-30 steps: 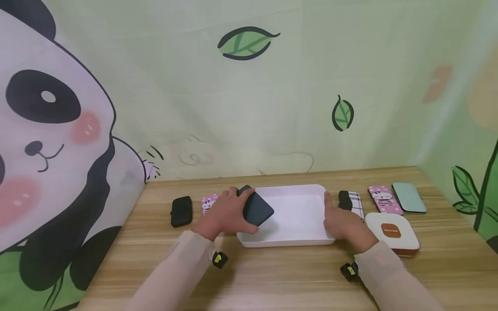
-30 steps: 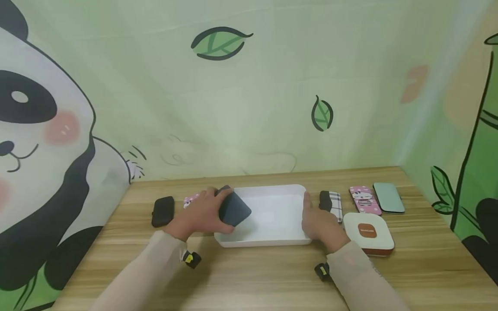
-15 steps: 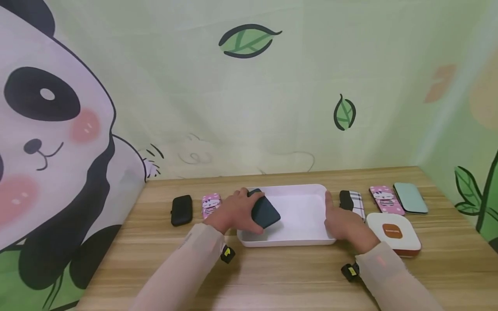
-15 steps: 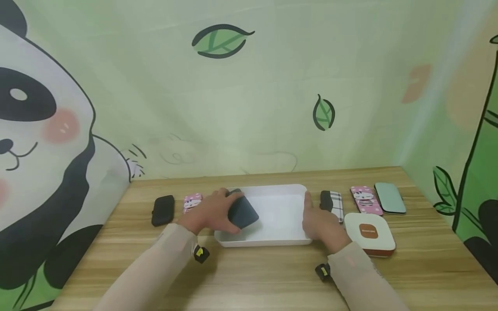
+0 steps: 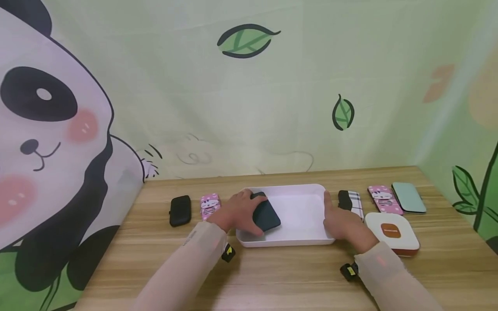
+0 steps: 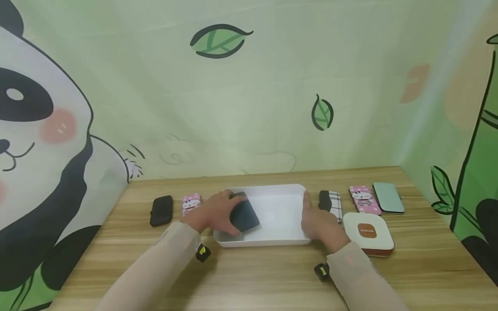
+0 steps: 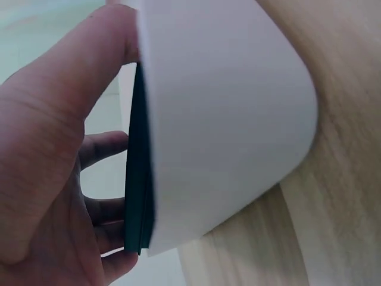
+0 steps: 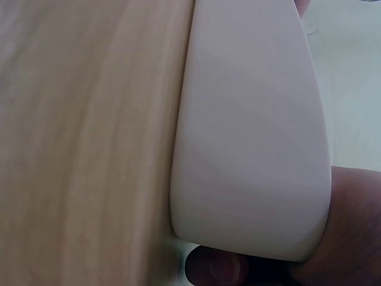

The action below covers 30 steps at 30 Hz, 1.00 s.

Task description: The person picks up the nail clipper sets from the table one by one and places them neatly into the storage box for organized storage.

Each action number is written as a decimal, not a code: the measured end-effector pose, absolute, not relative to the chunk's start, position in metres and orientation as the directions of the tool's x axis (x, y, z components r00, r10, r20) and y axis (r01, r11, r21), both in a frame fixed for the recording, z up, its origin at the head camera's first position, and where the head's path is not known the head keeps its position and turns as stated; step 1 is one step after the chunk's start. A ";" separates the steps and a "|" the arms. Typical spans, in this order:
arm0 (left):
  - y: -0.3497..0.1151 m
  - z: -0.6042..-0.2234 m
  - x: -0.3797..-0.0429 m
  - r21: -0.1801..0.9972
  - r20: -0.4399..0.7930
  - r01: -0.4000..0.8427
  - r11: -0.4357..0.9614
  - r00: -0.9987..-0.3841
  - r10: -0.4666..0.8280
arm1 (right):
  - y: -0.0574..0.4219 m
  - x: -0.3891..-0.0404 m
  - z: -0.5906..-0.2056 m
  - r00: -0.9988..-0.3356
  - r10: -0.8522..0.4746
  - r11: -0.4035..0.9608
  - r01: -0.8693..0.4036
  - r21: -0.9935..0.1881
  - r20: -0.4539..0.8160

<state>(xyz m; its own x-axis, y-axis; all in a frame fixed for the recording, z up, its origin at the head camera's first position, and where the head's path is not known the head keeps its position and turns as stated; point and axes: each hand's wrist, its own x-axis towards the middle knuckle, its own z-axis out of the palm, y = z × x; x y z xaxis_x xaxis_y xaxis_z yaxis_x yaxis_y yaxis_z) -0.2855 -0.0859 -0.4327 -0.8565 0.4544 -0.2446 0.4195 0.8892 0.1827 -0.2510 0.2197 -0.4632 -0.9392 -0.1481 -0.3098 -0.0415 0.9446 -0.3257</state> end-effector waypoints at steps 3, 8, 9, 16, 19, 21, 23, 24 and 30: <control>-0.086 -0.433 -0.284 0.169 -0.259 0.425 0.889 -0.851 0.456 | 0.220 -0.252 -0.463 -0.937 -0.151 0.945 -0.043 -0.325 -0.315; -0.087 -0.433 -0.283 0.169 -0.273 0.428 0.888 -0.845 0.460 | 0.220 -0.253 -0.465 -0.936 -0.153 0.944 -0.044 -0.328 -0.316; -0.087 -0.433 -0.283 0.172 -0.276 0.429 0.887 -0.843 0.461 | 0.220 -0.253 -0.466 -0.936 -0.152 0.944 -0.043 -0.327 -0.316; -0.090 -0.434 -0.286 0.175 -0.283 0.449 0.876 -0.829 0.482 | 0.221 -0.253 -0.465 -0.938 -0.154 0.947 -0.050 -0.319 -0.311; -0.092 -0.436 -0.288 0.178 -0.279 0.448 0.876 -0.831 0.481 | 0.221 -0.252 -0.462 -0.938 -0.155 0.947 -0.051 -0.317 -0.310; -0.094 -0.438 -0.289 0.180 -0.279 0.449 0.875 -0.830 0.483 | 0.221 -0.251 -0.461 -0.938 -0.155 0.947 -0.051 -0.318 -0.311; -0.095 -0.439 -0.290 0.181 -0.281 0.454 0.872 -0.826 0.488 | 0.221 -0.251 -0.460 -0.936 -0.151 0.946 -0.044 -0.320 -0.318; -0.096 -0.439 -0.290 0.180 -0.282 0.461 0.869 -0.823 0.494 | 0.221 -0.251 -0.460 -0.936 -0.151 0.946 -0.042 -0.322 -0.320; -0.100 -0.441 -0.290 0.180 -0.293 0.483 0.857 -0.805 0.516 | 0.219 -0.250 -0.461 -0.931 -0.149 0.946 -0.037 -0.321 -0.332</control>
